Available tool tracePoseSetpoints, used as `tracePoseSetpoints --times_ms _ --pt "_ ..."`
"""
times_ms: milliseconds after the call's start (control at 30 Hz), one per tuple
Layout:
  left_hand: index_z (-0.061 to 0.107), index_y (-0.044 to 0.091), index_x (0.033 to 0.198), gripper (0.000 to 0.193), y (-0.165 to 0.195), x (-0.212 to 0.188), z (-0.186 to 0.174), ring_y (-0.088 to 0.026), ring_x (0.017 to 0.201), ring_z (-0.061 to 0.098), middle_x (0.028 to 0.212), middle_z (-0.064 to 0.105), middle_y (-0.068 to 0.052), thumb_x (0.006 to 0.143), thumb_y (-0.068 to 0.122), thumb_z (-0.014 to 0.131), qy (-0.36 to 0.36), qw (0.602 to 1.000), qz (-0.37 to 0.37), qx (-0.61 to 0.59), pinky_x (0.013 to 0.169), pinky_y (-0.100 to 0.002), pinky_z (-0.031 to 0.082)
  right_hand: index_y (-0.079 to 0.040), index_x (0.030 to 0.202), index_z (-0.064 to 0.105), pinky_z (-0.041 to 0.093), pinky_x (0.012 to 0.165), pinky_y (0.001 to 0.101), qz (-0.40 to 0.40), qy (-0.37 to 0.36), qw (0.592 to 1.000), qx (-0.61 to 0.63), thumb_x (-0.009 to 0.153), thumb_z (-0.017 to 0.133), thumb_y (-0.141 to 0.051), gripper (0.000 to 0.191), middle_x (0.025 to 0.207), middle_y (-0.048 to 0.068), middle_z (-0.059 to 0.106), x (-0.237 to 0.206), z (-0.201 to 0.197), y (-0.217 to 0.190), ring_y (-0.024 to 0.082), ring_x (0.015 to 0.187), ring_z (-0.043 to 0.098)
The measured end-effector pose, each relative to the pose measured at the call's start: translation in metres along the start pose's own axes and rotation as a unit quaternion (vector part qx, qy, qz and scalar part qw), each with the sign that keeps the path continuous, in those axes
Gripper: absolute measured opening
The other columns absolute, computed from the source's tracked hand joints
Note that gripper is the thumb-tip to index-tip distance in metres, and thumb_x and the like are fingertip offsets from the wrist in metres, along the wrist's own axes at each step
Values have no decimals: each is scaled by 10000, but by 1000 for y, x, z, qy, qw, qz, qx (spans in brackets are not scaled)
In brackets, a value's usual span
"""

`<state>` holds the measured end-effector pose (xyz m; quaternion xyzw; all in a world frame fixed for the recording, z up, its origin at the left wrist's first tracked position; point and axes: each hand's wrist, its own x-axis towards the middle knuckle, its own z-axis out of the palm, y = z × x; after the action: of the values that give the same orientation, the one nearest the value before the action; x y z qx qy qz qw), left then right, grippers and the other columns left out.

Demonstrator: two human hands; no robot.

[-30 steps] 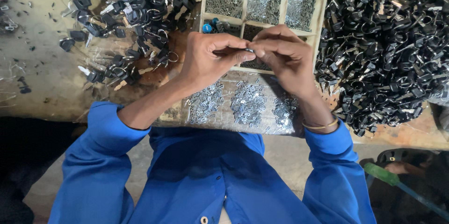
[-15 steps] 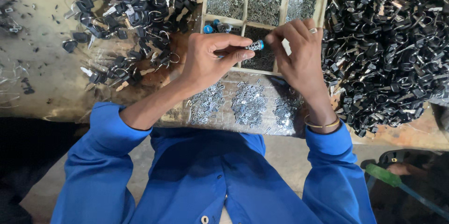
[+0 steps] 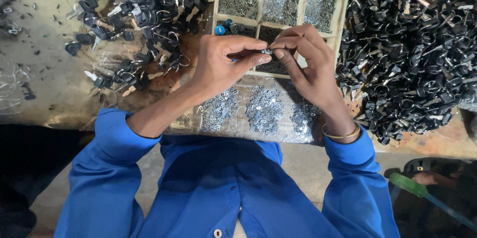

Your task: The person sits at a workbench assembling padlock cylinders. They pick small metal pin tumblers from piles on the table, insert them one by one into an open lock core held in their hands, and place finished blue-capped cores into a compartment tray, repeating the cycle.

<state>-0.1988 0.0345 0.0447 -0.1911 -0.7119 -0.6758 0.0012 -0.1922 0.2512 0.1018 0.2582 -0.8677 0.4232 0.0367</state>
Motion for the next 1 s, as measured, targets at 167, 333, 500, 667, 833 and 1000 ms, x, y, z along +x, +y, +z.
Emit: tracePoseSetpoints --times_ms 167,333,500,667,833,1000 --pt "770 -11 1099 219 2 1 0 -173 910 800 1043 791 -137 901 45 844 -9 1000 11 7 796 -278 680 10 1123 681 563 903 353 -12 3 999 -45 1015 765 21 137 1160 117 673 0 0 -6 260 1063 692" --pt "775 -4 1088 219 4 0 0 -169 906 802 1034 795 -129 895 66 853 -4 1000 0 23 789 -275 669 18 1130 646 572 875 370 -44 0 995 -94 996 762 50 181 1156 132 658 0 1 -10 293 1053 695" --pt "774 -6 1082 220 5 -1 1 -170 903 803 1026 797 -133 886 57 851 -4 999 -3 35 782 -269 665 18 1127 631 564 841 382 -55 -15 992 -111 992 766 51 194 1151 138 651 0 1 -14 307 1012 686" --pt "772 -10 1079 215 3 -1 2 -171 898 803 1019 795 -135 890 58 851 -11 999 13 35 771 -270 666 18 1125 664 570 873 377 -56 -32 993 -101 978 770 36 182 1147 129 656 -2 -3 -11 295 1030 688" --pt "775 -3 1085 223 0 -1 2 -165 874 802 1012 794 -132 895 82 856 -20 999 19 29 740 -260 668 3 1121 732 563 867 323 6 -27 999 44 972 769 49 160 1144 94 681 -2 -6 4 224 1033 694" --pt "771 -5 1093 223 3 0 1 -160 876 804 1005 800 -127 898 72 848 -14 1000 2 4 732 -256 664 -10 1139 730 565 877 285 93 -28 978 187 1012 732 27 133 1182 103 666 -2 -3 9 185 1052 677"
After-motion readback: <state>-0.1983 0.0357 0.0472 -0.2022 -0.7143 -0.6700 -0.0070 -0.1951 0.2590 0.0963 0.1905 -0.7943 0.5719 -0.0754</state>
